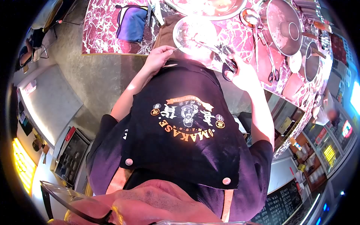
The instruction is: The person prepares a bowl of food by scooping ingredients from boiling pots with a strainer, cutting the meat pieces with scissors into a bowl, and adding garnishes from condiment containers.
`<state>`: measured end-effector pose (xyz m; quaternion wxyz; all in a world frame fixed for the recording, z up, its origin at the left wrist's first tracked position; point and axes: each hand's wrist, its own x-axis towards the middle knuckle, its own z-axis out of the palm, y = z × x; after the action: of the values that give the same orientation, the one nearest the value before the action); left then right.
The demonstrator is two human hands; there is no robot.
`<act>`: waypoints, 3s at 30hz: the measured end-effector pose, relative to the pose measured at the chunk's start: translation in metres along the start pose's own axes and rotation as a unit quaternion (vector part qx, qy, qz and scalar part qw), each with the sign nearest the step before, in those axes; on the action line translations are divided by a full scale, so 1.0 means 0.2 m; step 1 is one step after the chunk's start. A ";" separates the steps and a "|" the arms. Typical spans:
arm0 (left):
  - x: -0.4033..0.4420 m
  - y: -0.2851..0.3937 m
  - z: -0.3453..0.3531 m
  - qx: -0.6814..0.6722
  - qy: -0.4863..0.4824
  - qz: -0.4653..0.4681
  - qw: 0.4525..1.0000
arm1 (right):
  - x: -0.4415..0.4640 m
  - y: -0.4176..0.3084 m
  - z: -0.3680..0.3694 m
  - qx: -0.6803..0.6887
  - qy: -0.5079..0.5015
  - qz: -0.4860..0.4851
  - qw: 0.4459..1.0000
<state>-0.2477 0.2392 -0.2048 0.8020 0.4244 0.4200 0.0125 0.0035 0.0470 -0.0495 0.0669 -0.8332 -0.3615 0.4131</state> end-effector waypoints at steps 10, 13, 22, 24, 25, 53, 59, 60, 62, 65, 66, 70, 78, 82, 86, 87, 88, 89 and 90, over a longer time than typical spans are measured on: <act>0.10 0.03 0.08 0.058 -0.025 0.005 0.998 | -0.01 0.03 0.00 0.024 0.029 0.025 0.999; 0.11 0.00 0.07 0.057 -0.013 0.041 0.997 | 0.02 0.07 0.06 0.040 0.049 0.011 0.998; -0.03 0.08 -0.11 0.185 0.017 0.162 0.969 | 0.03 0.25 0.09 0.106 0.050 0.008 0.993; -0.02 0.03 -0.19 0.154 0.049 0.175 0.971 | -0.01 0.24 0.08 0.148 0.053 0.015 0.987; -0.01 0.01 -0.21 0.138 0.064 0.180 0.972 | -0.01 0.28 0.08 0.158 0.054 0.019 0.986; 0.32 -0.32 0.15 -0.131 0.084 0.180 0.971 | -0.16 0.78 0.67 0.589 0.190 -0.014 0.786; 0.27 -0.32 0.29 -0.115 0.116 0.188 0.968 | -0.33 1.20 0.87 0.607 0.217 0.038 0.764; 0.26 -0.33 0.30 -0.149 0.127 0.178 0.964 | -0.36 1.28 0.88 0.612 0.217 0.049 0.759; 0.21 -0.37 0.33 -0.147 0.150 0.191 0.959 | -0.44 1.46 0.91 0.608 0.208 0.088 0.761; 0.18 -0.39 0.36 -0.143 0.180 0.211 0.950 | -0.58 1.74 0.95 0.629 0.211 0.014 0.748; 0.17 -0.39 0.37 -0.140 0.185 0.214 0.949 | -0.62 1.80 0.95 0.625 0.212 0.019 0.751; 0.17 -0.32 0.34 -0.124 0.225 0.234 0.938 | -0.73 1.99 0.88 0.584 0.192 0.018 0.789; 0.30 -0.12 0.24 -0.094 0.255 0.243 0.931 | -0.64 2.06 0.90 0.527 0.168 -0.040 0.832; 0.34 -0.09 0.22 -0.094 0.249 0.238 0.934 | -0.54 1.94 0.85 0.518 0.159 -0.064 0.838; 0.40 -0.07 0.19 -0.093 0.236 0.232 0.939 | -0.39 1.61 0.66 0.491 0.091 -0.102 0.860; 0.42 -0.08 0.18 -0.094 0.234 0.228 0.940 | -0.31 1.55 0.61 0.436 0.068 -0.136 0.887; 0.42 -0.08 0.16 -0.092 0.232 0.228 0.941 | -0.27 1.38 0.51 0.352 0.086 -0.174 0.916; 0.43 -0.11 0.13 -0.096 0.231 0.223 0.942 | -0.26 1.16 0.40 0.264 0.101 -0.210 0.936; 0.44 -0.11 0.11 -0.099 0.228 0.219 0.944 | -0.24 0.98 0.28 0.212 0.055 -0.204 0.954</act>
<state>-0.1841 0.2435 -0.2724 0.7004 0.4103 0.4847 0.3257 0.0496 -0.1374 -0.1360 0.3445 -0.7299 -0.4238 0.4111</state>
